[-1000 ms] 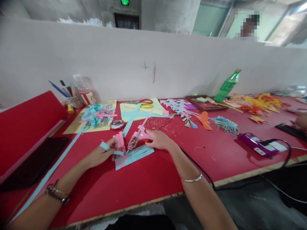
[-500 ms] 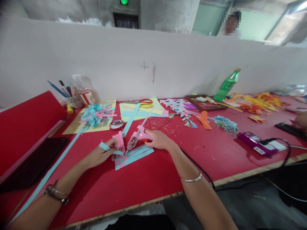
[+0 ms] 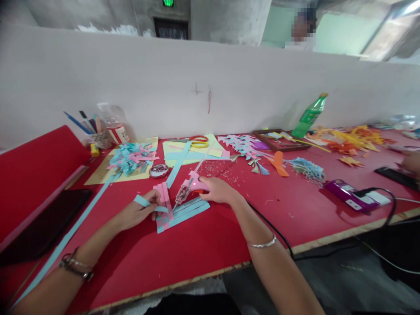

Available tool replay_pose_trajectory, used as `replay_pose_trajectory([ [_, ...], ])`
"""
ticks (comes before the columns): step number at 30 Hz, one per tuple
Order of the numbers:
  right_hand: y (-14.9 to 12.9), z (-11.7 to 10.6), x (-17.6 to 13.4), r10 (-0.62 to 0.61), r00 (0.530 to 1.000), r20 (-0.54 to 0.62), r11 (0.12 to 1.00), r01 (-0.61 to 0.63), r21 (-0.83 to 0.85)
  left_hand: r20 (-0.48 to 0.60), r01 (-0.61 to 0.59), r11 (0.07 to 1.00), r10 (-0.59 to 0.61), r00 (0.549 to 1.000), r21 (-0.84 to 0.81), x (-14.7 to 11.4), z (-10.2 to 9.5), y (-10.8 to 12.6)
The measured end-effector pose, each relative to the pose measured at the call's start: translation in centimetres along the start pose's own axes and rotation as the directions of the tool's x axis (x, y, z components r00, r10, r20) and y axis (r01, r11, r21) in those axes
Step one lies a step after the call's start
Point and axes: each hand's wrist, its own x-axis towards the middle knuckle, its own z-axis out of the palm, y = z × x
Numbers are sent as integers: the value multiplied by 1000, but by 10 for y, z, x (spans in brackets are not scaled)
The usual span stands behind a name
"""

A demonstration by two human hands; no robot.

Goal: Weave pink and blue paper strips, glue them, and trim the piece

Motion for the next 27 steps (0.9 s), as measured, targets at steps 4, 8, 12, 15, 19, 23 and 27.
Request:
replay_pose_trajectory([
  [4, 4, 1, -1, 8, 1000, -9, 1000, -8, -13, 7, -9, 1000, 9, 1000, 3, 0, 0, 0],
  [8, 7, 0, -1, 28, 1000, -2, 999, -28, -28, 6, -10, 1000, 10, 1000, 9, 0, 0, 1],
  [12, 10, -2, 0, 31, 999, 22, 999, -30, -42, 1, -12, 1000, 12, 1000, 26, 1, 0, 2],
  [15, 10, -4, -1, 43, 999, 24, 998, -42, -53, 7, -8, 999, 8, 1000, 39, 1, -1, 2],
  [19, 11, -6, -2, 47, 998, 32, 998, -46, -36, 11, -20, 999, 20, 1000, 44, 1, -1, 0],
  [23, 12, -8, -3, 54, 998, 33, 998, -53, -13, 11, -24, 998, 24, 1000, 52, 1, 0, -3],
  [27, 16, -9, -4, 56, 998, 23, 998, -55, -25, 22, -24, 999, 23, 999, 48, 2, 0, -4],
])
